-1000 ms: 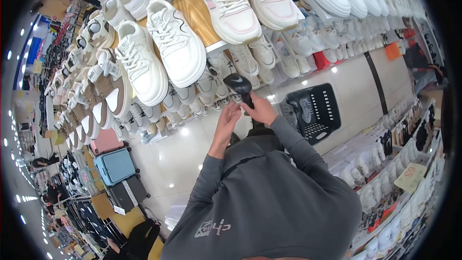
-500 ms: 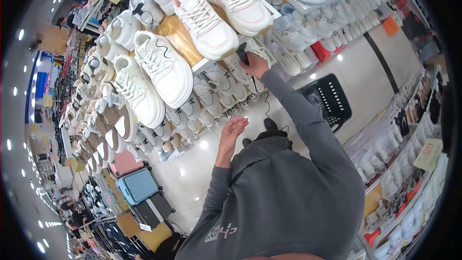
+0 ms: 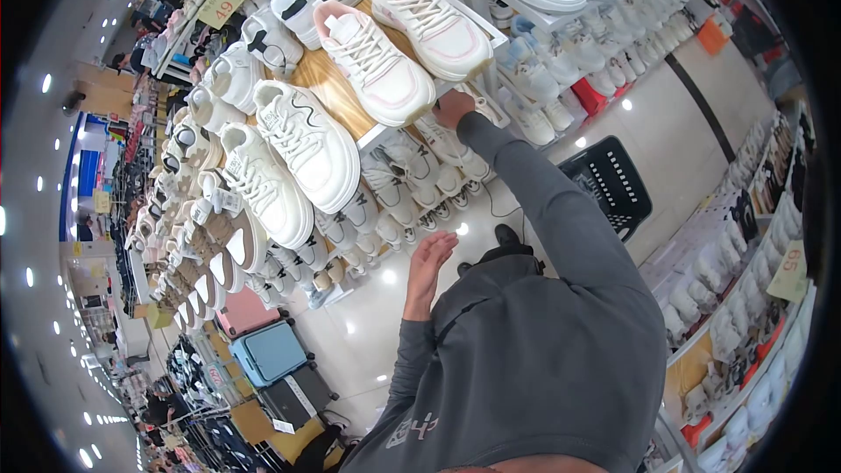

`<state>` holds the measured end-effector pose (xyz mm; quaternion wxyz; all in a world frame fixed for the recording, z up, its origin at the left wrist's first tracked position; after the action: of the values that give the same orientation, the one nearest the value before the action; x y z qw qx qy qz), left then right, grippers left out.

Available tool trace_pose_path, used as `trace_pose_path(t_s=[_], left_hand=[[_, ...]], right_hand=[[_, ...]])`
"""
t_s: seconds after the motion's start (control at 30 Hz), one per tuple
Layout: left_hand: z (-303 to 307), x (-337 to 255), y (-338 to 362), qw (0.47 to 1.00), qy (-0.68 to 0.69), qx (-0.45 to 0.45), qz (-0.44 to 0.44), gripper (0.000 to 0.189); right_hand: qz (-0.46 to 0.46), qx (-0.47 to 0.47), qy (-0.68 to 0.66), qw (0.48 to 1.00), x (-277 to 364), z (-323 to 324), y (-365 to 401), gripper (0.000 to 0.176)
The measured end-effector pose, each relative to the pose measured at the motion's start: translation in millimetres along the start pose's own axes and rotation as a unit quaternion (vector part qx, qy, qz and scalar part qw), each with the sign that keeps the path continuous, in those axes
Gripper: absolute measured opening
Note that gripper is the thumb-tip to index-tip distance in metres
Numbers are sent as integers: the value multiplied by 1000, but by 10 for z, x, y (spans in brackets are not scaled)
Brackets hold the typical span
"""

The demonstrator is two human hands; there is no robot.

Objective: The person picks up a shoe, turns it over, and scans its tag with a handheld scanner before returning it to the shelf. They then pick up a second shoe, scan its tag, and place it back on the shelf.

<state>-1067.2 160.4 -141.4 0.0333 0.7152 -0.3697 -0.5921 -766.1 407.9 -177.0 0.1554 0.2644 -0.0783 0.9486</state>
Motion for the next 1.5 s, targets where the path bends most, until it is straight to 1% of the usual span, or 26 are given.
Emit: trace_pose_path(t_s=[0.17, 0.33, 0.43, 0.53, 0.63, 0.73, 0.83, 0.93, 1.03, 1.13, 1.23, 1.37, 1.43, 1.5], left_hand=[[-54, 3, 14, 1000, 25, 4, 9, 34], [-44, 30, 20, 1000, 19, 8, 9, 35], [-52, 24, 31, 1000, 17, 11, 11, 36], [-61, 25, 45, 1000, 18, 13, 11, 36], [-35, 51, 26, 1000, 13, 13, 12, 36], [-18, 63, 18, 1000, 13, 14, 12, 36], [2, 50, 16, 1000, 11, 12, 9, 36], [50, 54, -8, 1000, 8, 9, 8, 34], [127, 61, -53, 1000, 5, 4, 6, 33], [208, 28, -138, 1000, -2, -6, 5, 33], [284, -124, -313, 999, -32, -18, -17, 33], [401, -510, -847, 987, -130, -50, -77, 34], [327, -837, -1119, 971, -181, -87, -132, 38], [383, -1067, -1442, 920, -299, -145, -208, 43]], right_hand=[[6, -34, -2, 999, -31, -84, 14, 39], [13, -60, -20, 998, -35, -66, 106, 45], [2, -123, -92, 988, -14, 39, 255, 37], [-7, -93, -85, 992, -15, 63, 344, 42], [5, -89, -94, 992, -28, 120, 450, 46], [-4, -102, -123, 987, 2, 215, 568, 52], [5, -162, -175, 971, 71, 311, 757, 55], [25, -174, -231, 957, 167, 350, 974, 52], [50, -113, -270, 955, 250, 355, 1308, 47], [54, -38, -341, 938, 283, 185, 1609, 44], [12, 74, -435, 897, 208, -191, 1823, 45], [-71, 138, -457, 876, -47, -966, 1906, 54], [-130, 162, -470, 858, -101, -1208, 1902, 59], [-187, 137, -504, 832, -141, -1434, 1874, 63]])
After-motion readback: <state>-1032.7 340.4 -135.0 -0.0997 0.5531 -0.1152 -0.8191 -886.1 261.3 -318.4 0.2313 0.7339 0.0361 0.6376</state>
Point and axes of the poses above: each hand's wrist, its own y-axis away from the middle knuckle, its own z-axis out of the back of the hand, x = y × z, the point moved 5 cm from there along -y, towards the middle knuckle
